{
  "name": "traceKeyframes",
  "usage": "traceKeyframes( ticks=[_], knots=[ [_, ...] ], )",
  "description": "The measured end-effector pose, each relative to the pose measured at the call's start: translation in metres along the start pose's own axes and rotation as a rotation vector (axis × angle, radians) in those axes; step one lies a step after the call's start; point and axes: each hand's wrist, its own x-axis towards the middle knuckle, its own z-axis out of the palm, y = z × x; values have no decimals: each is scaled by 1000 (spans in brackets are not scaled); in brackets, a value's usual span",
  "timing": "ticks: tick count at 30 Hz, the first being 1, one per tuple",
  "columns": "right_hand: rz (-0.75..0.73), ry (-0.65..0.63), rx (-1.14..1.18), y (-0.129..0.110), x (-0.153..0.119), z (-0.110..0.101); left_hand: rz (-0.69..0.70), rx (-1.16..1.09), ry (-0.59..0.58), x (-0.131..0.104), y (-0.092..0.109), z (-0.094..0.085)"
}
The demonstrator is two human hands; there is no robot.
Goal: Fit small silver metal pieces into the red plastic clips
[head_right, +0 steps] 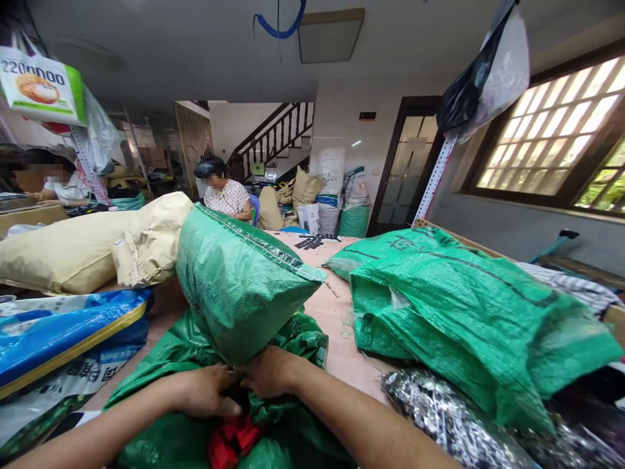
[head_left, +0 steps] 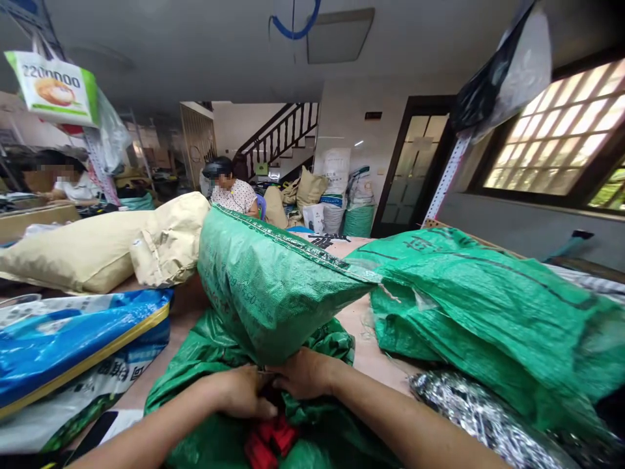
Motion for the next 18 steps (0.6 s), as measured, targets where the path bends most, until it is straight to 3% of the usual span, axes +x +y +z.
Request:
traceKeyframes(
  ticks=[3, 5, 8, 9, 10, 12, 15, 18],
  knots=[
    [20, 8, 2, -1, -1, 5, -117, -20, -68, -40, 6, -63],
    [36, 25, -14, -2, -1, 10, -158, 41, 150, -57, 15, -109],
    [53, 74, -47, -4, -2, 20, -198, 341, 730, -61, 28, -168],
    [60, 92, -60, -5, -3, 22, -154, 386, 859, -57, 32, -182],
    [71, 104, -73, -7, -3, 25, -75, 385, 898, -50, 34, -193],
    [96, 118, -91, -11, -5, 27, 70, 323, 789, -31, 36, -208],
    [128, 129, -90, -17, -10, 26, 103, 233, 588, -1, 32, -212],
    [154, 156, -67, -21, -14, 20, 230, 203, 654, 19, 23, -204]
  ],
)
